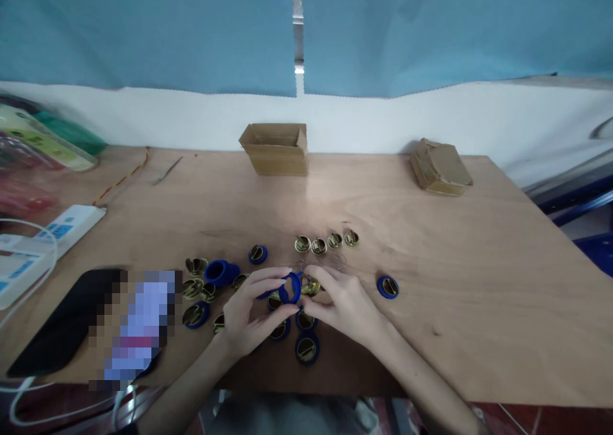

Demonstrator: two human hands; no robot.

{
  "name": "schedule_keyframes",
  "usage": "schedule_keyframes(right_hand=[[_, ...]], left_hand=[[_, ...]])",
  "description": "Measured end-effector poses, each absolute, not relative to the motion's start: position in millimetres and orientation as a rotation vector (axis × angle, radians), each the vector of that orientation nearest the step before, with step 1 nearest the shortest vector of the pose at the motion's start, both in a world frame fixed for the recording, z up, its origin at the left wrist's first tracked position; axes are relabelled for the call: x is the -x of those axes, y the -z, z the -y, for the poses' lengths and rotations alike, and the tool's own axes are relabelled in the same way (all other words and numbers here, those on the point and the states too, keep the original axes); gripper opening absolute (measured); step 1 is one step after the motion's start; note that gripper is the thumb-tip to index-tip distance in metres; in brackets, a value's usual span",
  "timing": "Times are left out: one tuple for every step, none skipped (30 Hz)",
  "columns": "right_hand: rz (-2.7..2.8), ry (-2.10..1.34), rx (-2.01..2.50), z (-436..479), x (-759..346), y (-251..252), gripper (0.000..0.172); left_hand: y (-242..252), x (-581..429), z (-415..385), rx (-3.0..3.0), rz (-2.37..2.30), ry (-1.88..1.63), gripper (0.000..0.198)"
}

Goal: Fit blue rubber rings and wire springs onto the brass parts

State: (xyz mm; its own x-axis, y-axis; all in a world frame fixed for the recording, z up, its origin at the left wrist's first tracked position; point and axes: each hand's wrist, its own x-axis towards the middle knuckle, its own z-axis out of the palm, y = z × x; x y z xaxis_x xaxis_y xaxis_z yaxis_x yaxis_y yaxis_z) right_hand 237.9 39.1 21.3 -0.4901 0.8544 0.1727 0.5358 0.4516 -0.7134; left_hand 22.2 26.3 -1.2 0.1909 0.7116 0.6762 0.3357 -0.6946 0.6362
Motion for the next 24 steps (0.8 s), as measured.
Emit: schedule_keyframes(right_hand=[[2.187, -0.811, 1.163, -38.2, -236.5, -20.4, 0.031], [2.181, -0.809, 1.158, -37.1, -235.1, -19.5, 0.031], [2.169, -0.810, 1.146, -36.1, -233.6, -18.9, 0.030], [2.151, -0.812, 1.130, -35.0, -232.4, -18.7, 0.031], [2.127, -0.809, 1.109, -34.1, -231.3, -18.7, 0.031], [2.101, -0.803, 1.087, -33.4, -230.3, -19.1, 0.032], [2.075, -0.799, 1.066, -32.7, -229.5, -19.8, 0.032], [2.050, -0.808, 1.053, -32.1, -228.6, -20.4, 0.032], [2.022, -0.837, 1.043, -31.6, -227.7, -21.1, 0.032], [1.986, -0.890, 1.034, -31.0, -226.8, -21.6, 0.031], [1.943, -0.968, 1.022, -30.4, -225.9, -22.0, 0.032], [1.894, -1.062, 0.998, -29.8, -225.2, -22.5, 0.034], [1.843, -1.160, 0.961, -29.1, -224.8, -23.1, 0.035], [1.797, -1.256, 0.913, -28.6, -224.9, -24.0, 0.037], [1.757, -1.347, 0.864, -28.3, -225.3, -25.2, 0.038], [1.725, -1.430, 0.819, -28.3, -226.2, -26.6, 0.040], [1.697, -1.505, 0.781, -28.6, -227.2, -28.2, 0.041], [1.673, -1.567, 0.755, -29.2, -228.2, -29.5, 0.041], [1.649, -1.610, 0.744, -30.0, -229.1, -30.5, 0.040], [1.631, -1.627, 0.745, -31.0, -229.7, -30.9, 0.038], [1.621, -1.622, 0.758, -32.0, -229.9, -30.6, 0.036], [1.618, -1.601, 0.780, -32.9, -229.9, -29.7, 0.033], [1.622, -1.572, 0.808, -33.7, -229.5, -28.2, 0.031], [1.628, -1.542, 0.836, -34.2, -229.0, -26.5, 0.029]], left_hand=[[1.4, -21.9, -26.2, -2.139, -0.981, -1.504, 0.044], [1.6, -21.9, -26.2, -2.156, -0.976, -1.494, 0.045], [1.9, -22.1, -26.2, -2.177, -0.973, -1.479, 0.046], [2.5, -22.4, -26.3, -2.201, -0.967, -1.462, 0.046], [3.3, -22.9, -26.5, -2.217, -0.956, -1.450, 0.047], [4.3, -23.5, -26.7, -2.220, -0.941, -1.445, 0.048], [5.6, -24.2, -26.9, -2.206, -0.923, -1.451, 0.049], [6.9, -24.8, -27.1, -2.177, -0.903, -1.462, 0.051], [8.3, -25.4, -27.2, -2.137, -0.883, -1.474, 0.052], [9.6, -26.0, -27.2, -2.091, -0.872, -1.482, 0.052], [10.6, -26.5, -27.2, -2.047, -0.867, -1.490, 0.052], [11.2, -26.9, -27.1, -2.009, -0.866, -1.494, 0.051], [11.6, -27.2, -27.1, -1.975, -0.870, -1.494, 0.051], [11.5, -27.3, -27.0, -1.943, -0.875, -1.490, 0.051], [11.2, -27.3, -27.1, -1.914, -0.881, -1.483, 0.051], [10.5, -27.2, -27.2, -1.892, -0.886, -1.472, 0.052], [9.7, -26.9, -27.4, -1.877, -0.892, -1.461, 0.051], [8.7, -26.6, -27.7, -1.871, -0.899, -1.447, 0.050], [7.7, -26.3, -28.1, -1.876, -0.904, -1.436, 0.049], [6.8, -26.1, -28.5, -1.891, -0.909, -1.427, 0.048], [6.1, -26.0, -28.9, -1.912, -0.915, -1.420, 0.047], [5.5, -26.0, -29.3, -1.934, -0.920, -1.418, 0.048], [5.2, -26.1, -29.6, -1.954, -0.927, -1.415, 0.048], [5.1, -26.2, -29.7, -1.969, -0.932, -1.408, 0.049]])
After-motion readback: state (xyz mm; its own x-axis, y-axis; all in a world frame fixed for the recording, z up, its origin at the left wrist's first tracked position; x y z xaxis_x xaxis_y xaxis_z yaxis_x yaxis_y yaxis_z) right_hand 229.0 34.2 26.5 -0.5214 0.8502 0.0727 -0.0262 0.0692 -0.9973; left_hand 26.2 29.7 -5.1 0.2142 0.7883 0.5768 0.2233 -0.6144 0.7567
